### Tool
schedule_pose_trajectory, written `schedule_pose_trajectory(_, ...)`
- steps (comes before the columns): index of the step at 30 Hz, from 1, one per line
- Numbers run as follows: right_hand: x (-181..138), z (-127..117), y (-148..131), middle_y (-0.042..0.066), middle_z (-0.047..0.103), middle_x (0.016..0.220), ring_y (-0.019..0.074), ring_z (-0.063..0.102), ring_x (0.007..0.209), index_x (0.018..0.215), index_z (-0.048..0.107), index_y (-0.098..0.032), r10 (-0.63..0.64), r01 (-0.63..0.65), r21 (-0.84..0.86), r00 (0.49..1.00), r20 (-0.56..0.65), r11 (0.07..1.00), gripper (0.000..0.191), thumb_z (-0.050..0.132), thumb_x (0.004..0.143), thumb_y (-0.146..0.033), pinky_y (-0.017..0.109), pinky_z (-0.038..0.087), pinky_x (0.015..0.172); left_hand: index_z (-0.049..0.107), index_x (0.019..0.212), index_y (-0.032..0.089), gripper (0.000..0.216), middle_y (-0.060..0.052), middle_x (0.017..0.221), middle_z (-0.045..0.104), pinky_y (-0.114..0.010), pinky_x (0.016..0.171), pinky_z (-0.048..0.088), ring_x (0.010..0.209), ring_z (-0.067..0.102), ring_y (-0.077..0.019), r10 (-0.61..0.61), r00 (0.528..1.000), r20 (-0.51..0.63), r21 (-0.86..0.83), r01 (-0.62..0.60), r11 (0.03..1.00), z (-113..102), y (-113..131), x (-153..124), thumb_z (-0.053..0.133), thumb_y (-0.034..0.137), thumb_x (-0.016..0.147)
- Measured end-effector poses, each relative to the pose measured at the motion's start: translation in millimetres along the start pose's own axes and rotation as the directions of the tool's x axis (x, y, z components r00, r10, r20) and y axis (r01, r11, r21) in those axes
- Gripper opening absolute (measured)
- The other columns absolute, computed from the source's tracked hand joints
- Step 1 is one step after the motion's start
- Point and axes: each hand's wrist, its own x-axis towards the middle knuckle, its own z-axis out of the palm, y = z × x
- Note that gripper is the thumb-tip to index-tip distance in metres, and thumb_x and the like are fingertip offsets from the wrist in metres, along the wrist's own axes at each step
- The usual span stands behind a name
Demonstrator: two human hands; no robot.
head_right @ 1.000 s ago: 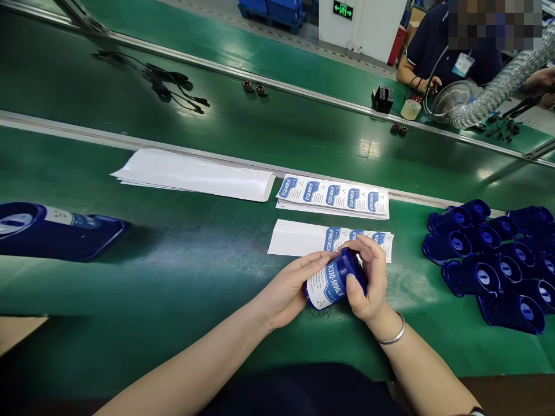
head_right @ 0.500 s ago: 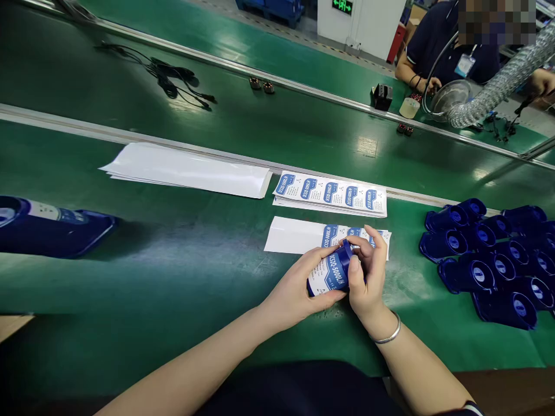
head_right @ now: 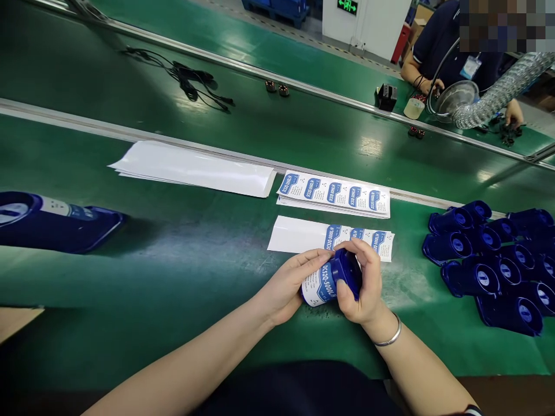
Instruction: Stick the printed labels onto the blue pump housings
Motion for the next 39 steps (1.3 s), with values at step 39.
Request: schedule_pose_trajectory(39,6,-3,-2,0.012,0.061,0.116,0.0323,0.058,0.106,0.137,0.051,-0.024,-0.070,0.076,-0.052,0.992,0.109,0.996,0.047,0.047,0.097,-0.049,0.059,0.047,0.093,0.072,0.088,0.017,0.029,-0.002,0.089,0.068,-0.027,0.081,0.048,0.086,0.063,-0.0158,-0.007,0.999,0.048,0.017,0.006,1.000,1,8,-3,0.086,0.038,0.074)
